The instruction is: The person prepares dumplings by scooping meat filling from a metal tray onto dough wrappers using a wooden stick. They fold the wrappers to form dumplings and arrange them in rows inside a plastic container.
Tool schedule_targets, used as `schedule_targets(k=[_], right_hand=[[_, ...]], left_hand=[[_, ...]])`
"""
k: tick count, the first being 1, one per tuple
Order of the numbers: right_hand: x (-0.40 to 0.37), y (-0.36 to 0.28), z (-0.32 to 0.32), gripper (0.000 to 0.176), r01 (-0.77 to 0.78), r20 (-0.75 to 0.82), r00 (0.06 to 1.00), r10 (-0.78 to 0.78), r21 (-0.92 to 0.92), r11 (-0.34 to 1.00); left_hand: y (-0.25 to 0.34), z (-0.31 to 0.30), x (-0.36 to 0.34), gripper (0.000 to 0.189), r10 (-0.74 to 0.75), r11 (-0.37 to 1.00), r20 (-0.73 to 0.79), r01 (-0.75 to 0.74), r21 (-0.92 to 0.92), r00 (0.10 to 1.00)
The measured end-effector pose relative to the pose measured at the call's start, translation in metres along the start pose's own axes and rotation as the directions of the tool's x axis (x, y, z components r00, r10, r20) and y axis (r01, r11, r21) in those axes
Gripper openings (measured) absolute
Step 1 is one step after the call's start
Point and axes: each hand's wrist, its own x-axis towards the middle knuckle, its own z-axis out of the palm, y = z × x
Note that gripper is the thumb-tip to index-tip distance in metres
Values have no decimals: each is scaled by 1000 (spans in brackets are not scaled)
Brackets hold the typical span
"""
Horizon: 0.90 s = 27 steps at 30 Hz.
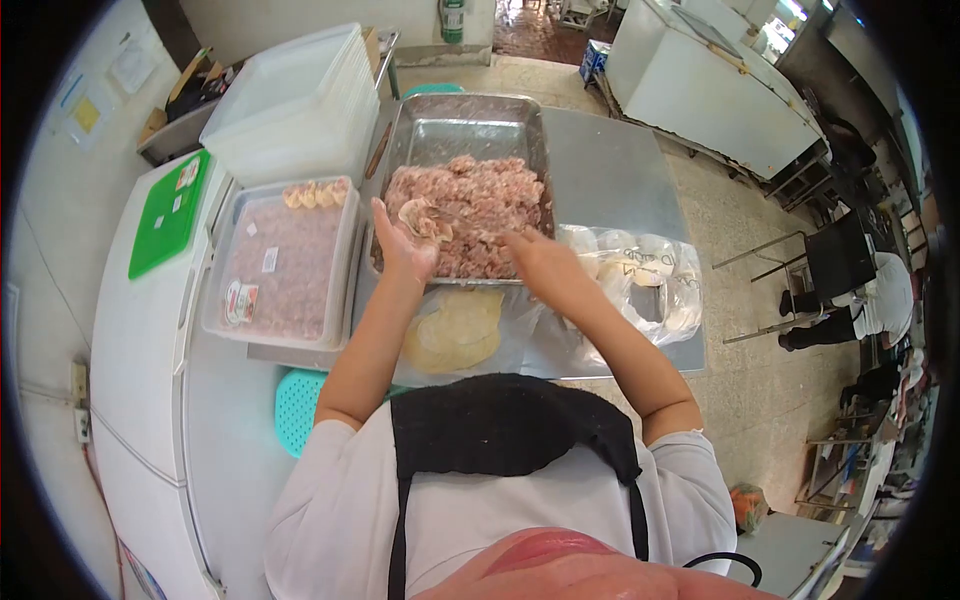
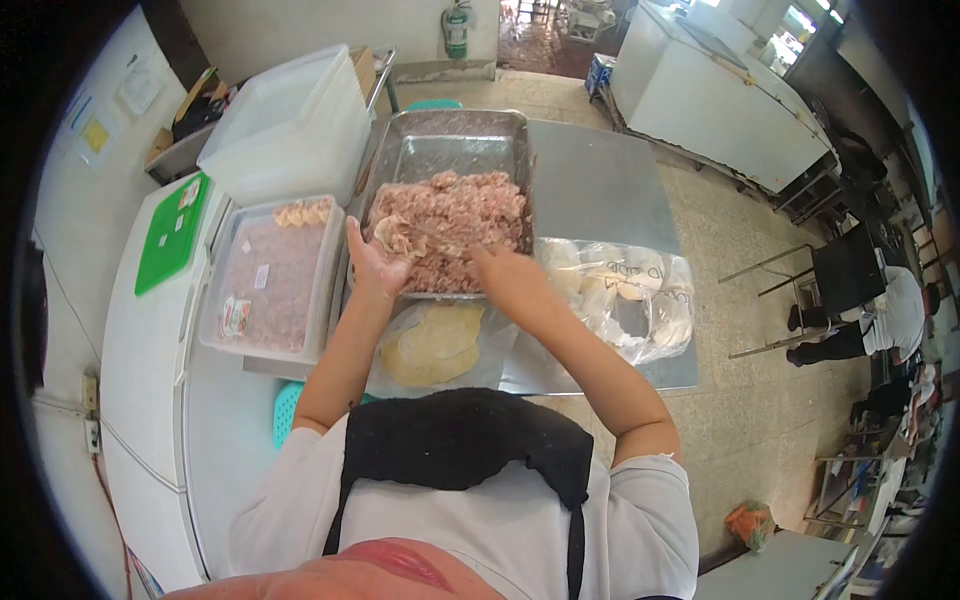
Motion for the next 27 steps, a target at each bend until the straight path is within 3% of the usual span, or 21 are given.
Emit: schedule_targets(k=[2,4,6,7,11,13,14,16,17,18,19,20,22,24,25,27], right_hand=[[2,15,22,23,100,-25,995,-98,109,989],[5,33,3,26,185,-103,979,-175,88,979],[1,29,-38,31,130,104,988,-118,-111,985],[-4,29,-32,32,158,-31,986,-161,-77,984],[-4,48,-7,25,244,-49,969,-241,76,967],[5,64,-19,25,269,-106,963,-248,298,916],[7,72,-22,25,276,-118,960,-252,296,914],[6,85,-29,28,220,-157,975,-157,573,790],[4,90,-34,28,224,-166,974,-156,570,791],[3,90,-46,27,152,-16,983,-182,623,767],[2,90,-54,26,74,132,968,-214,664,744],[1,92,-58,26,80,123,969,-213,662,745],[-1,93,-60,30,121,119,959,-259,652,749],[2,98,-36,33,158,78,958,-277,663,732],[4,101,-25,34,195,55,949,-311,673,714],[14,114,-2,34,234,35,935,-352,686,689]], left_hand=[[-9,41,-31,76,-3,1000,-106,3,-4,994],[-15,60,-48,73,7,1000,-79,-6,24,997],[-18,65,-50,70,58,995,-133,-46,88,989],[-20,59,-42,71,80,988,-134,-61,141,988],[-36,50,-34,58,53,998,-118,-49,39,992],[-34,37,-32,47,73,996,163,-80,34,984],[-33,34,-35,47,79,996,173,-86,38,982],[-30,44,-53,49,12,799,290,-184,572,957],[-26,52,-58,67,-6,628,295,-226,744,956],[-25,59,-60,67,-9,627,303,-231,744,953],[-24,65,-60,72,89,186,494,-502,844,865],[-23,73,-60,77,80,-307,683,-634,709,726],[-22,85,-58,74,-5,-323,683,-648,690,731],[-21,88,-55,59,-240,-157,450,-492,856,860],[-21,83,-55,59,-242,-160,447,-489,857,861],[-21,62,-49,43,-102,-393,505,-501,771,857]])
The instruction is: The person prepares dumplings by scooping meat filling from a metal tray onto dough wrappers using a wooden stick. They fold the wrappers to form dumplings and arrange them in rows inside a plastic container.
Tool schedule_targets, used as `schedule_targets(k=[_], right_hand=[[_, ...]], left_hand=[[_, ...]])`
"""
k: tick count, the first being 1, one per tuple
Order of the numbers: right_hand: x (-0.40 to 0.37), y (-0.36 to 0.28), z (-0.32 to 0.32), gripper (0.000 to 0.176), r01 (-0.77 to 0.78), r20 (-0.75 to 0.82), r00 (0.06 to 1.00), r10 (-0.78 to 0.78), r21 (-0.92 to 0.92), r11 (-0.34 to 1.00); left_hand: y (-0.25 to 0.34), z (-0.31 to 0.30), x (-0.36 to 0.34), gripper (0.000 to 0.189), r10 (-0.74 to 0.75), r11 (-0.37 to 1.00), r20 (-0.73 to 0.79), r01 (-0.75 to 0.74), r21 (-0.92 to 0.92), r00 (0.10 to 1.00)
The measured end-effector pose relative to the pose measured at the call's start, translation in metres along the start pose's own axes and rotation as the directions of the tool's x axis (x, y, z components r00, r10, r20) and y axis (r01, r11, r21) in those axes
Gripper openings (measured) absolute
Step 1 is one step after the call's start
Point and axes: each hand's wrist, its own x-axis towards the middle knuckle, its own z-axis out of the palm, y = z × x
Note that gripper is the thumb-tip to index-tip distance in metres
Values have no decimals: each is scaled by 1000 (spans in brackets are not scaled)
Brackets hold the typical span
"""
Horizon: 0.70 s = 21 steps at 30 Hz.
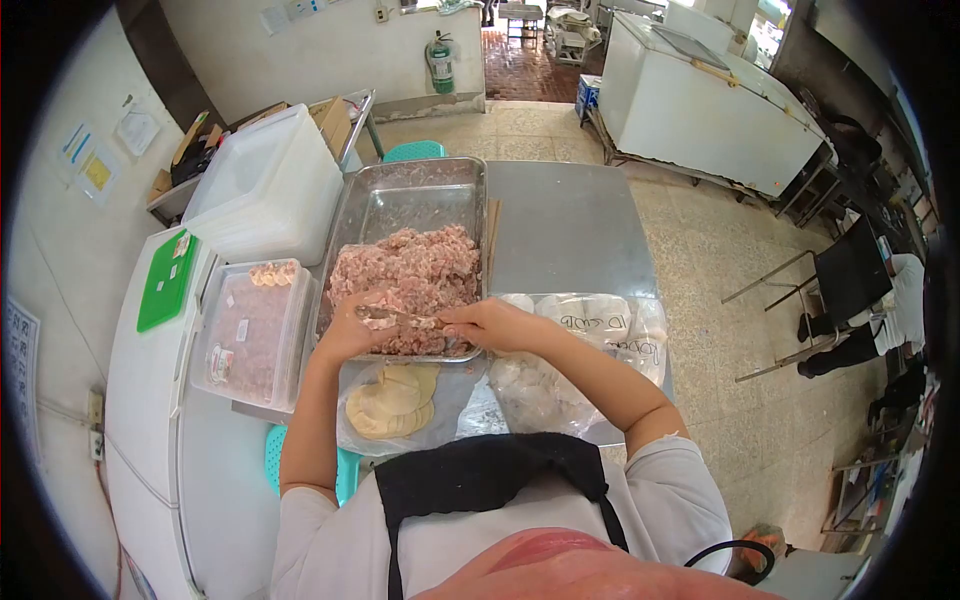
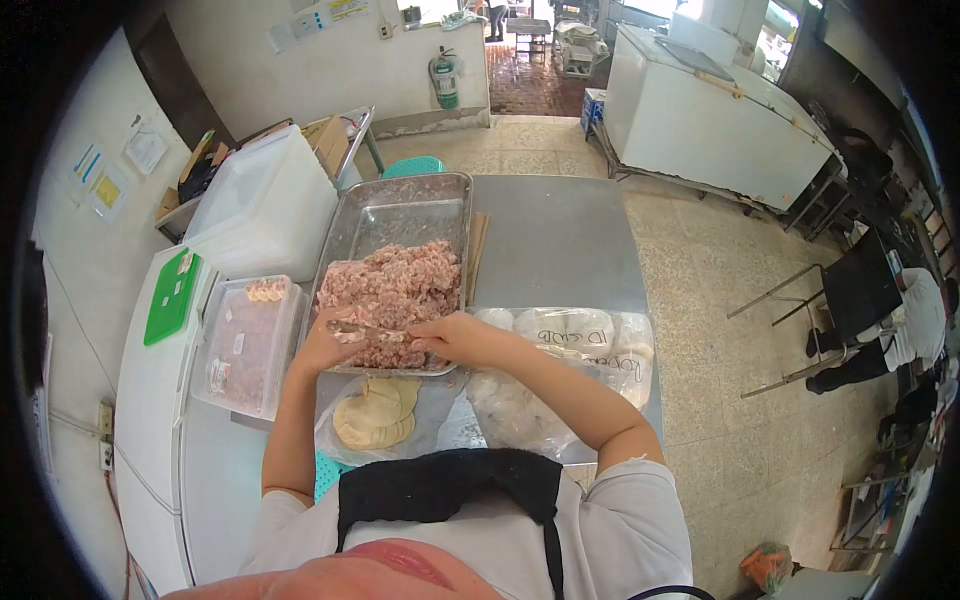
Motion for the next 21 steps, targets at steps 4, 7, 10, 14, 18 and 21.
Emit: schedule_targets(k=[4,7,10,14,18,21], right_hand=[[11,9,-4,31,36,-9,999,-39,-236,971],[14,-12,10,30,52,-106,987,-118,-483,874],[14,30,26,26,14,-138,984,-111,-563,826],[3,28,5,22,-108,-103,993,62,-533,839],[-8,-20,-14,30,-142,-187,977,100,-229,963],[-10,-66,-7,34,-122,-110,987,115,-55,991]], left_hand=[[-38,12,6,40,-63,993,64,57,100,996],[-52,16,5,42,-320,885,-16,293,-361,947],[-33,9,-4,35,-375,894,77,382,-235,924],[-20,-5,-15,62,-231,973,-108,226,-51,967],[23,-26,-27,66,55,994,-174,-71,-83,983],[34,-44,-25,56,-41,999,109,41,7,993]])
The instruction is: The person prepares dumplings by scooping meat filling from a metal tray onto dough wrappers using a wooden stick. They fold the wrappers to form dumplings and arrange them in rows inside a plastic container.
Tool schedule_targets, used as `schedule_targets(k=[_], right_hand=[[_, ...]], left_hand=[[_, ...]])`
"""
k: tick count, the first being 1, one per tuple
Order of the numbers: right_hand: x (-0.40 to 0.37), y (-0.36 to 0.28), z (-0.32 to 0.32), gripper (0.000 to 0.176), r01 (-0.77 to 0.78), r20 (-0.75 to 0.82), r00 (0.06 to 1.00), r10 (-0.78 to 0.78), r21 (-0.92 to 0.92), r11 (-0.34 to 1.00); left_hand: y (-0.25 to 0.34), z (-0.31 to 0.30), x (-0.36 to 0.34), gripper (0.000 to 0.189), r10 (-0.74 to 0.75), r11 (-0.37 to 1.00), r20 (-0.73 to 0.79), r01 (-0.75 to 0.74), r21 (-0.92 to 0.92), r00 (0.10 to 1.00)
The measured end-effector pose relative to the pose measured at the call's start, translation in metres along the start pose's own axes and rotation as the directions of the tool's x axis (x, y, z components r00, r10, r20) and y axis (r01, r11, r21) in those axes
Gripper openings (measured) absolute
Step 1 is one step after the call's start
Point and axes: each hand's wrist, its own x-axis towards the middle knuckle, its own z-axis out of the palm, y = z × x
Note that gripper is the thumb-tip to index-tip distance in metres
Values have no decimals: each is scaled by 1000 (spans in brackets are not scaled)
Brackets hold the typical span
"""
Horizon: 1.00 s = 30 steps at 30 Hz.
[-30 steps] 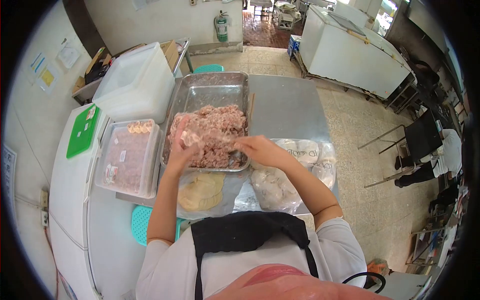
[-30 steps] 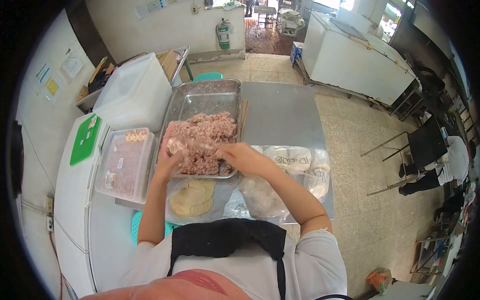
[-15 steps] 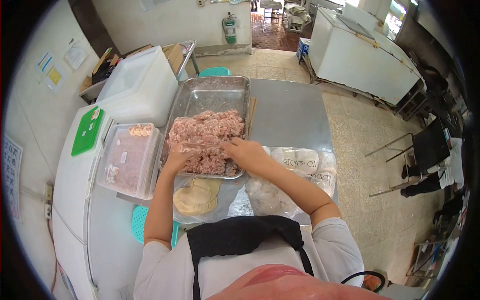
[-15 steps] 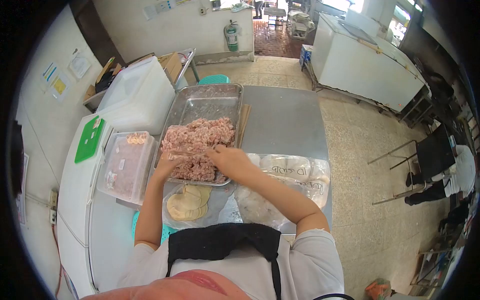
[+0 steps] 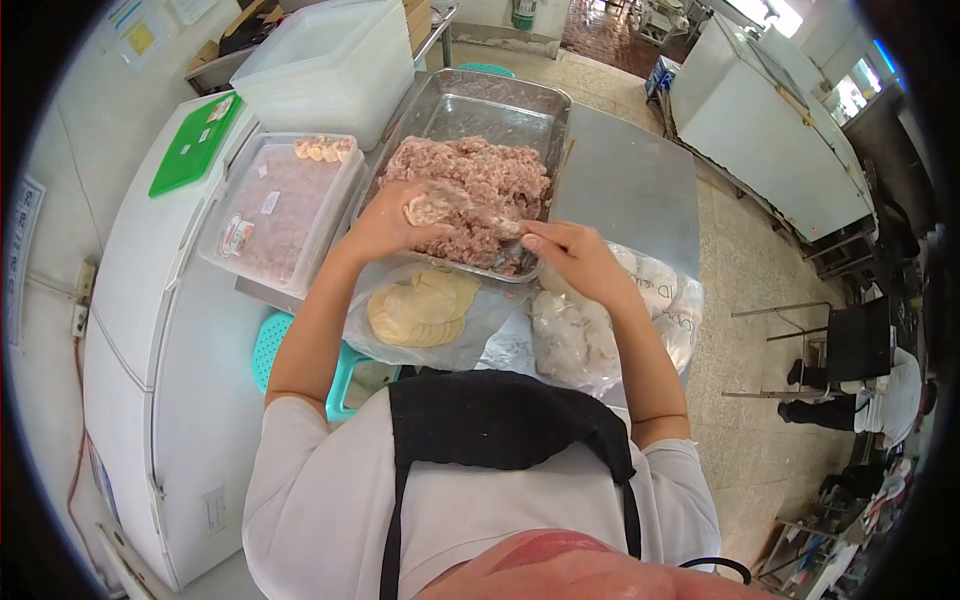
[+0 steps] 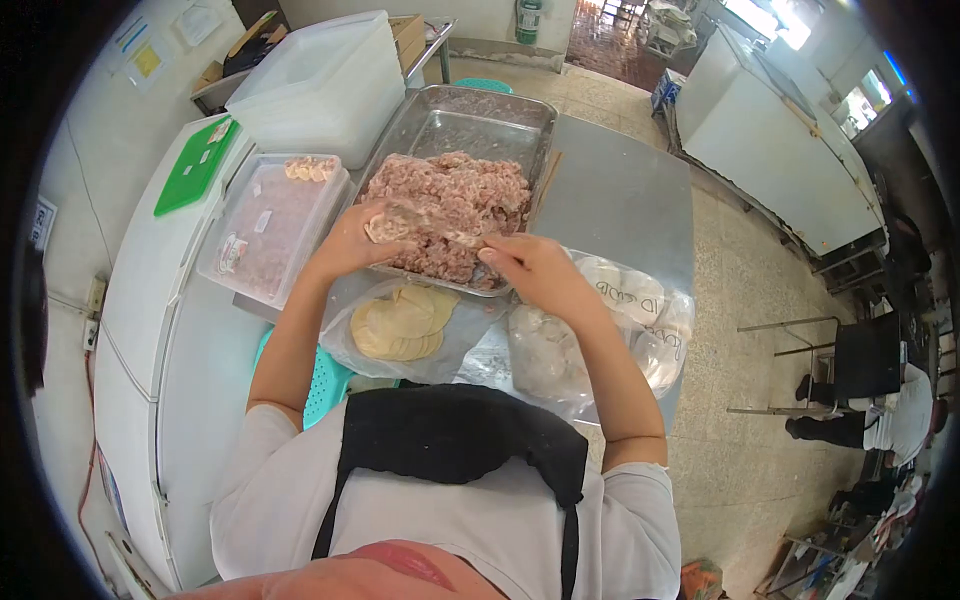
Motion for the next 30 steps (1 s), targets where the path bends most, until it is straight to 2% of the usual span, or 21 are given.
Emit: schedule_targets(k=[1,3,4,6,7,9,10,12,13,15,16,18,19,22,24,25,26,27,28,29,30], right_hand=[[1,2,12,34,-9,-5,1000,9,-3,1000],[6,5,36,32,88,27,996,-88,1,996],[7,1,31,32,81,22,997,-81,-7,997],[9,-15,13,27,63,-54,995,-85,-324,944],[9,-29,18,27,59,-61,995,-84,-330,942],[6,-54,35,25,0,-145,988,-59,-379,925],[11,-54,42,25,-6,-151,987,-56,-382,924],[24,-57,54,27,103,-133,974,-183,-459,882],[27,-68,54,27,107,-130,974,-188,-467,878],[33,-95,51,26,-30,-118,993,-26,-446,894],[36,-98,64,26,-28,-119,992,-28,-449,893],[44,-99,98,26,88,-185,964,-189,-447,890],[51,-103,111,27,20,-150,986,-75,-338,941],[67,-97,132,28,-42,-155,988,6,-227,973],[68,-87,140,29,-17,-189,982,-19,-189,982],[65,-79,143,31,0,-234,972,-36,-151,989],[60,-69,147,31,3,-230,972,-39,-153,988],[53,-57,152,30,-91,-289,955,64,-79,993],[46,-52,154,28,-181,-340,925,170,0,984],[40,-53,155,28,-179,-338,926,167,-3,984],[34,-55,155,30,-294,-333,883,331,155,943]], left_hand=[[-5,1,0,56,6,1000,7,-6,-5,1000],[-22,9,2,50,179,980,-84,-185,-66,980],[-31,8,5,50,188,978,-81,-194,-73,979],[-47,-1,10,49,165,986,91,-160,-55,982],[-47,-5,6,49,175,984,93,-170,-55,980],[-47,-10,-6,47,80,996,-130,-85,-27,988],[-52,-18,-4,47,87,995,-125,-92,-29,988],[-64,-37,3,50,243,970,58,-241,-41,968],[-70,-42,-3,50,247,969,50,-245,-43,968],[-81,-53,-16,47,222,958,-78,-233,-170,972],[-86,-61,-19,47,225,957,-81,-236,-169,971],[-94,-77,-27,47,123,959,6,-117,-257,992],[-96,-85,-32,47,121,958,5,-116,-264,993],[-112,-111,-40,43,25,981,27,-19,-191,999],[-152,-128,-45,42,153,981,45,-146,-124,987],[-176,-138,-46,42,149,982,39,-143,-125,988],[-202,-148,-45,46,47,988,-13,-48,-150,999],[-227,-158,-43,51,-56,983,-62,44,-179,997],[-257,-166,-40,51,-56,983,-66,44,-180,996],[-287,-173,-37,49,-53,998,-163,57,15,985],[-304,-178,-33,48,-31,975,-258,87,207,966]])
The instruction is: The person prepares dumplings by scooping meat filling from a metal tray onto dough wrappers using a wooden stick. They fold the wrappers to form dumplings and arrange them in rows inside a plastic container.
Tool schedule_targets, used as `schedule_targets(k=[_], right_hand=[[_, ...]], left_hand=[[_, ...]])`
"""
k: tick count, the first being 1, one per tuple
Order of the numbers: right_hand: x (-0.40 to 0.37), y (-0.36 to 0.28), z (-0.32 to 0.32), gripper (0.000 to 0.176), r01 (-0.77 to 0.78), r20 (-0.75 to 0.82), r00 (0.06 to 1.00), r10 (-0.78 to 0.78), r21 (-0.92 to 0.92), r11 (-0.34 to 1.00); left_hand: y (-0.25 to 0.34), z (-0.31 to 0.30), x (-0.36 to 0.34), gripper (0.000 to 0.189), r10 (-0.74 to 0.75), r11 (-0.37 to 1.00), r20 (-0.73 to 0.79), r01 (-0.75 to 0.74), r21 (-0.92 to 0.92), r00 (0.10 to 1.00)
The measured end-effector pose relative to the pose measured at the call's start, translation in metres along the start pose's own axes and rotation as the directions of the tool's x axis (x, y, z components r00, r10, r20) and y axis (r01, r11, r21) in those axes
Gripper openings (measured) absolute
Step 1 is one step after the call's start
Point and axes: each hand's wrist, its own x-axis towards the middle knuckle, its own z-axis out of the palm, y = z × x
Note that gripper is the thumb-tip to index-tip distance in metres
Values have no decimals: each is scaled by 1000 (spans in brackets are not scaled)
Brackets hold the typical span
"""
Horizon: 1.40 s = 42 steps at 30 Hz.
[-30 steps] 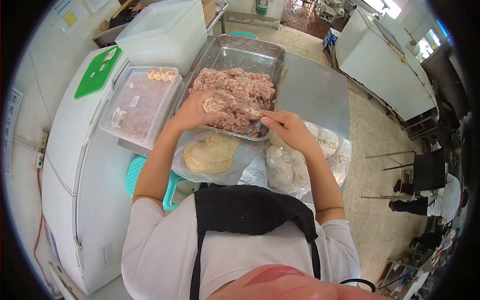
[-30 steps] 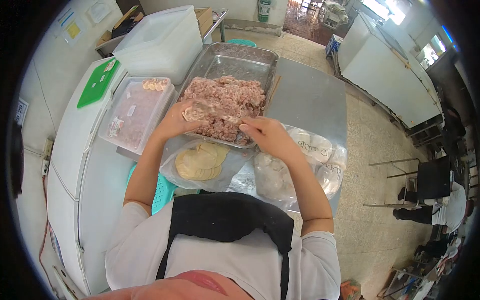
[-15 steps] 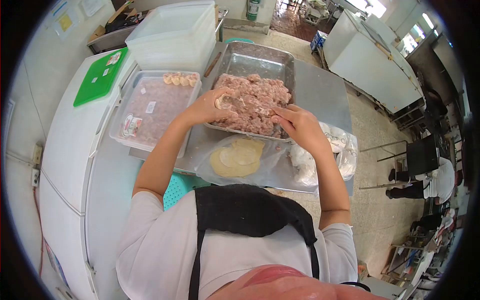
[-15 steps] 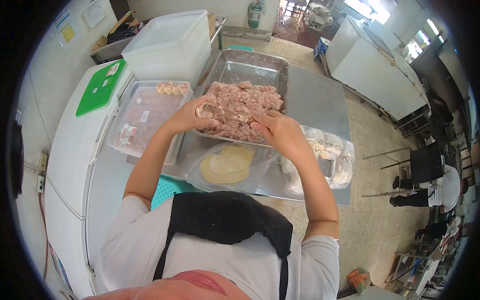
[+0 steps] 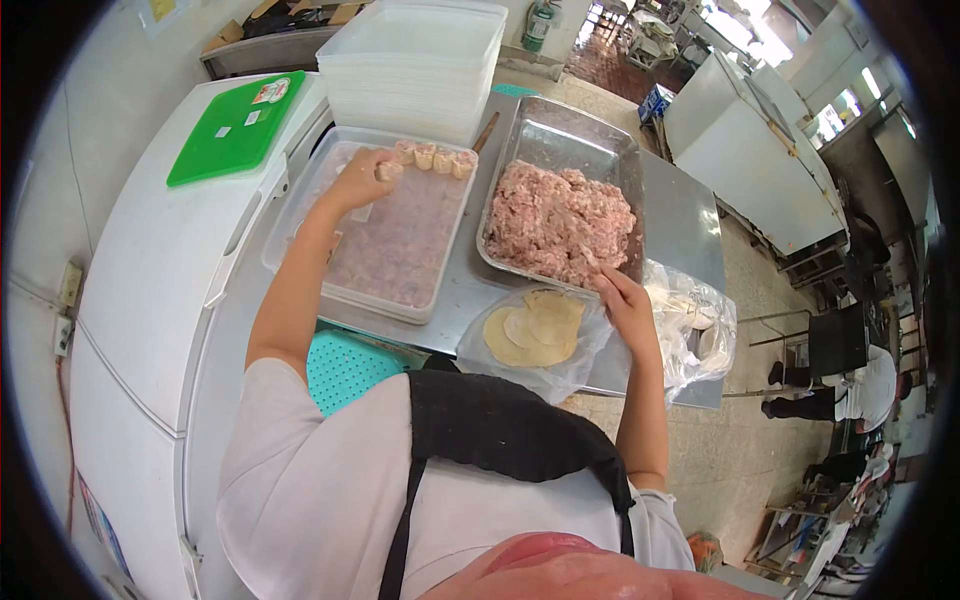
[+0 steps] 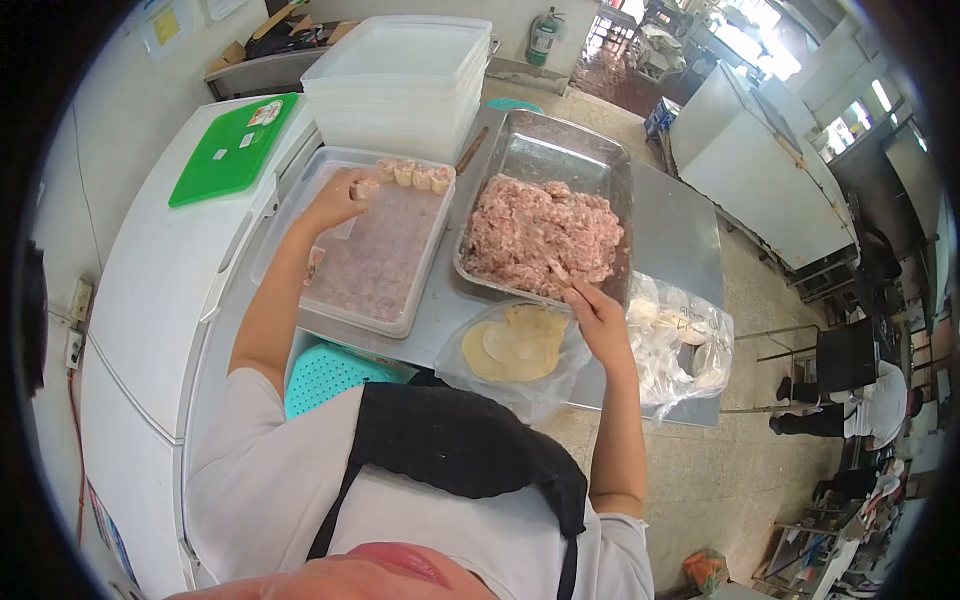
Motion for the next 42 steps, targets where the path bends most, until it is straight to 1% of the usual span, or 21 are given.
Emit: schedule_targets(k=[1,3,4,6,9,16,18,19,20,21,23,25,27,29,30,32,36,37,39,40,42], right_hand=[[-6,0,-1,31,-167,1,986,168,108,980],[-17,-1,-1,30,-180,-28,982,187,166,969],[-22,-1,-2,30,-196,-55,975,213,226,954],[-28,4,-4,30,-196,-68,974,216,220,956],[-30,2,-13,31,-219,-63,969,238,220,950],[-14,10,-24,31,-254,20,967,253,114,960],[-4,27,-27,26,-253,38,967,251,90,963],[2,38,-28,25,22,-34,999,-32,-261,965],[9,46,-29,24,261,3,948,-320,-584,769],[16,44,-31,24,253,-1,951,-310,-577,776],[32,30,-36,21,245,148,969,-200,-714,656],[58,31,-35,18,339,202,937,-284,-723,603],[73,38,-25,16,432,262,894,-363,-720,543],[80,50,-8,13,535,492,845,-210,-758,373],[77,51,-4,13,545,501,838,-217,-749,377],[66,54,-1,13,634,501,772,-391,-649,420],[58,83,-1,24,506,369,857,-360,-468,725],[62,82,-7,24,521,381,847,-370,-456,721],[73,76,-22,29,352,465,862,-201,-263,898],[77,71,-31,29,358,472,857,-207,-256,898],[85,60,-49,28,522,426,841,-333,-482,703]], left_hand=[[-6,-1,6,48,0,1000,-5,0,-1,1000],[-13,-3,15,51,-38,991,-249,69,115,968],[-9,-5,17,51,-39,991,-252,70,114,967],[-1,-7,26,57,-262,960,-191,275,46,946],[-8,12,44,62,-285,952,-166,299,70,944],[-6,20,56,59,-289,950,-110,299,93,951],[14,11,48,50,-39,980,-200,77,186,979],[39,3,38,50,-40,979,-186,75,188,982],[72,-4,20,43,71,986,-190,-40,163,979],[102,-3,1,36,182,978,-197,-157,139,963],[155,21,-34,24,50,964,-61,-64,-258,997],[209,55,-67,19,26,916,174,46,-398,984],[232,109,-93,16,97,894,304,51,-445,948],[234,178,-120,18,221,922,252,-118,-368,942],[240,198,-130,18,207,927,251,-108,-360,945],[249,226,-143,22,297,934,-47,-301,-193,954],[217,233,-149,26,210,963,-45,-215,-163,977],[213,227,-148,26,153,977,-51,-158,-144,987],[212,217,-145,24,85,993,-31,-88,-82,996],[214,215,-147,24,77,994,-35,-80,-75,996],[222,212,-148,20,139,989,-119,-143,-25,983]])
